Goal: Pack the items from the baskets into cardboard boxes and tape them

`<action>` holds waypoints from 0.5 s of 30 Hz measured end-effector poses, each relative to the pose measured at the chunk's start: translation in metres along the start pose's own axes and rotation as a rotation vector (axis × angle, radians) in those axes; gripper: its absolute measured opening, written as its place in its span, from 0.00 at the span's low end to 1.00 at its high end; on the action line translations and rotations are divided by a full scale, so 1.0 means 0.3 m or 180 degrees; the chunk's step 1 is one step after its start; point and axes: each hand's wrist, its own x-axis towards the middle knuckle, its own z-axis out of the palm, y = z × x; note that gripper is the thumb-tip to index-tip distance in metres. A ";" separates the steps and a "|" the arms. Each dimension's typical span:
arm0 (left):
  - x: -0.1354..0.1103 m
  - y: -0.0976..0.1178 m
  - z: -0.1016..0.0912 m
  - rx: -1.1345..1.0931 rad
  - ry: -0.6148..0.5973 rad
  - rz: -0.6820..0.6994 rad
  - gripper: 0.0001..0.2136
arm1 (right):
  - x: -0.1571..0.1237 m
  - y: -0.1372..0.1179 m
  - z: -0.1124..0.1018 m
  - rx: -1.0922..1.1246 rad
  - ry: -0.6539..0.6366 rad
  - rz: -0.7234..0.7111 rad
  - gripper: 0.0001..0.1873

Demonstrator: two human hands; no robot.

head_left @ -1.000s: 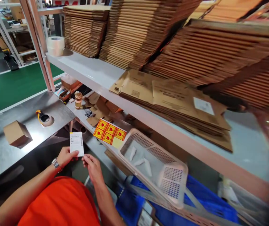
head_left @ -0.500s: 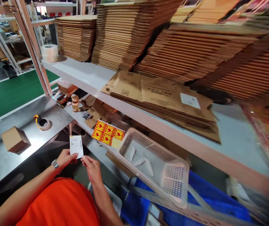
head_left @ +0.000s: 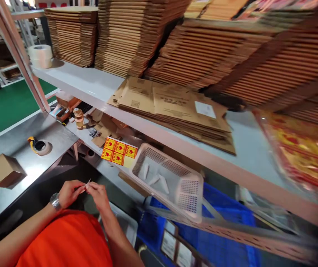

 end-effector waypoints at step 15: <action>-0.045 -0.051 0.016 -0.0744 -0.0127 -0.1262 0.17 | -0.038 0.056 -0.013 0.0136 -0.0425 0.0148 0.07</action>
